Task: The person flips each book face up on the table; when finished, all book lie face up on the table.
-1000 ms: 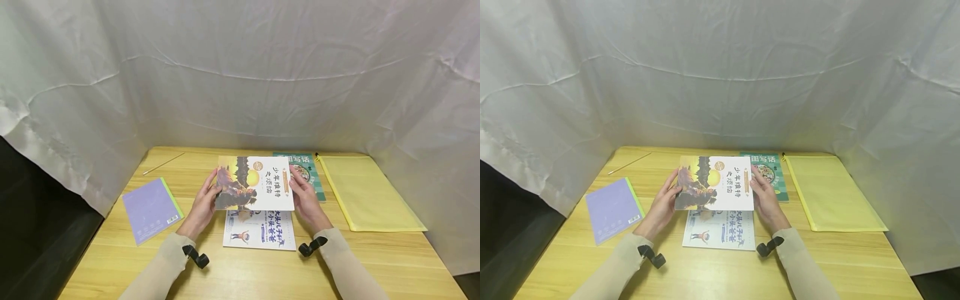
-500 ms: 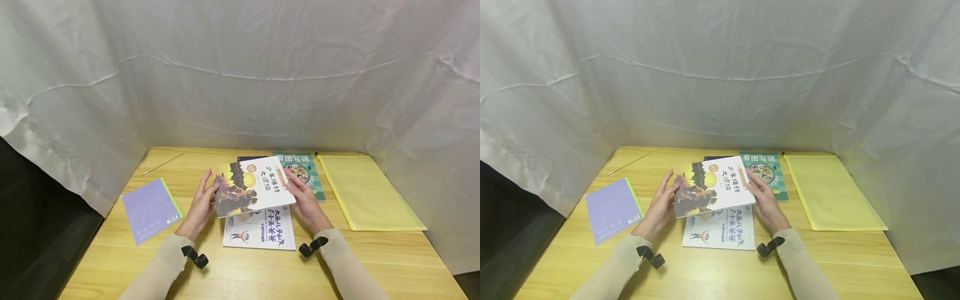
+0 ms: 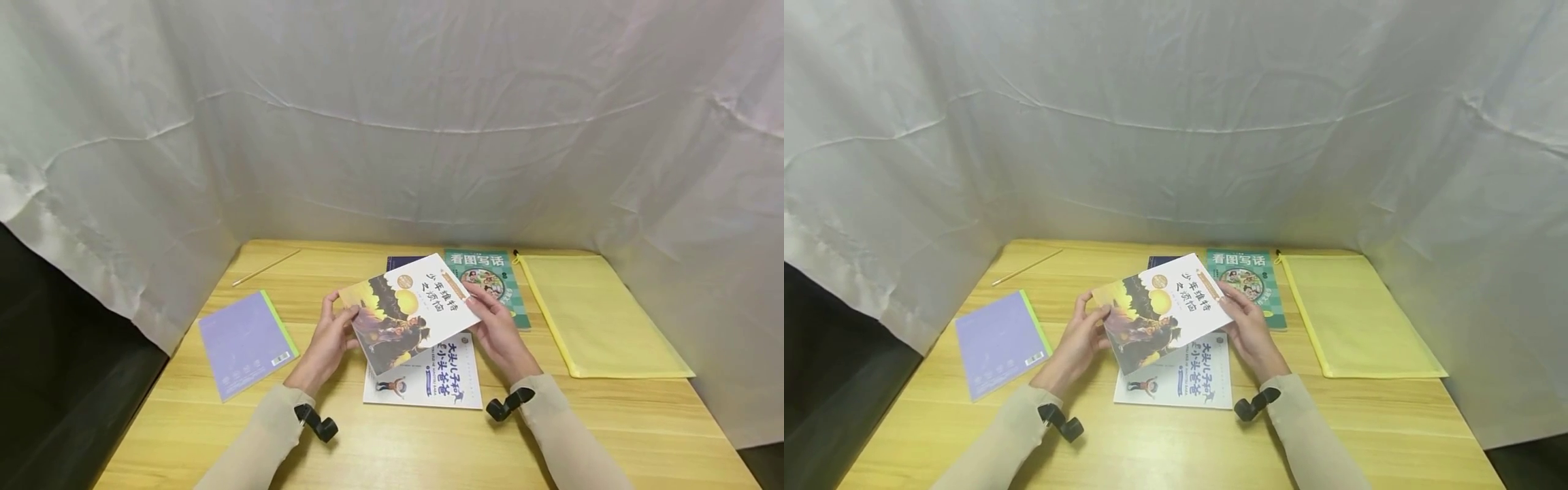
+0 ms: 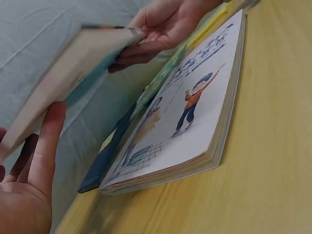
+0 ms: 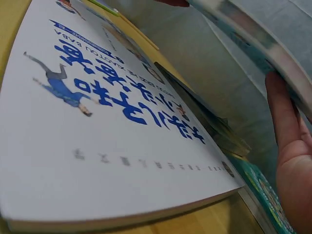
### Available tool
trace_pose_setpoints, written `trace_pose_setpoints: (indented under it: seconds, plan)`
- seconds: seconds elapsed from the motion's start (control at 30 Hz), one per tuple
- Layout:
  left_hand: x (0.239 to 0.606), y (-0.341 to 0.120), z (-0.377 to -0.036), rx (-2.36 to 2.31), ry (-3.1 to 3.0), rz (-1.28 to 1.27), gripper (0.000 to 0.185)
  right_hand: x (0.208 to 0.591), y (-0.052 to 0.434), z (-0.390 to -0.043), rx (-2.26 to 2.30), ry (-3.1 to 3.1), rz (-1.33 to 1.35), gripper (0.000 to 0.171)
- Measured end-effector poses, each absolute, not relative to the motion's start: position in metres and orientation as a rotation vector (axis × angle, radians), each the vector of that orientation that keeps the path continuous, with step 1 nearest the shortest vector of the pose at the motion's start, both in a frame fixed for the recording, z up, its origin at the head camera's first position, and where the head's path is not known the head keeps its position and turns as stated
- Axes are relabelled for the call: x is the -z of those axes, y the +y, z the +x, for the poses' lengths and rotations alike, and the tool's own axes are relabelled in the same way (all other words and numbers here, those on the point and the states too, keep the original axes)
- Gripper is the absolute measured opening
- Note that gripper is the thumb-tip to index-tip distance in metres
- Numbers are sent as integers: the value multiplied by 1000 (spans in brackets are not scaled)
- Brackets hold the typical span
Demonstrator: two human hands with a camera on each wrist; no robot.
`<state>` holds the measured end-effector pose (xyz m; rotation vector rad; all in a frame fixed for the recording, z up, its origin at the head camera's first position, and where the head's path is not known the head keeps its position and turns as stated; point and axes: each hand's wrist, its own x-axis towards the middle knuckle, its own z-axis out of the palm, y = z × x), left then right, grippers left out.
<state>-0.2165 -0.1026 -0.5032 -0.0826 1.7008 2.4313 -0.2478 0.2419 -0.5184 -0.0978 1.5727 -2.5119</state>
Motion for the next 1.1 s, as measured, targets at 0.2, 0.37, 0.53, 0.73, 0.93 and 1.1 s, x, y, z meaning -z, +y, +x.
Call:
trace_pose_setpoints:
  seconds: [0.2, 0.37, 0.53, 0.73, 0.93, 1.1]
  plan:
    - [509, -108, -217, -2397, 1715, -88, 58, 519, 244, -245, 2554, 1413, -304, 63]
    - [512, -114, -218, -2372, 1725, -91, 43, 517, 245, -245, 2613, 1240, -416, 67]
    - [513, -117, -216, -2298, 1712, -8, 52, 517, 244, -247, 2592, 1374, -354, 63]
    - [514, -117, -211, -2207, 1676, 114, 66, 517, 240, -249, 2585, 1526, -229, 60]
    - [515, -116, -212, -2161, 1661, 175, 69, 516, 233, -252, 2696, 1486, -68, 37]
    - [517, -118, -212, -2146, 1674, 183, 64, 517, 228, -250, 2594, 1539, -218, 64]
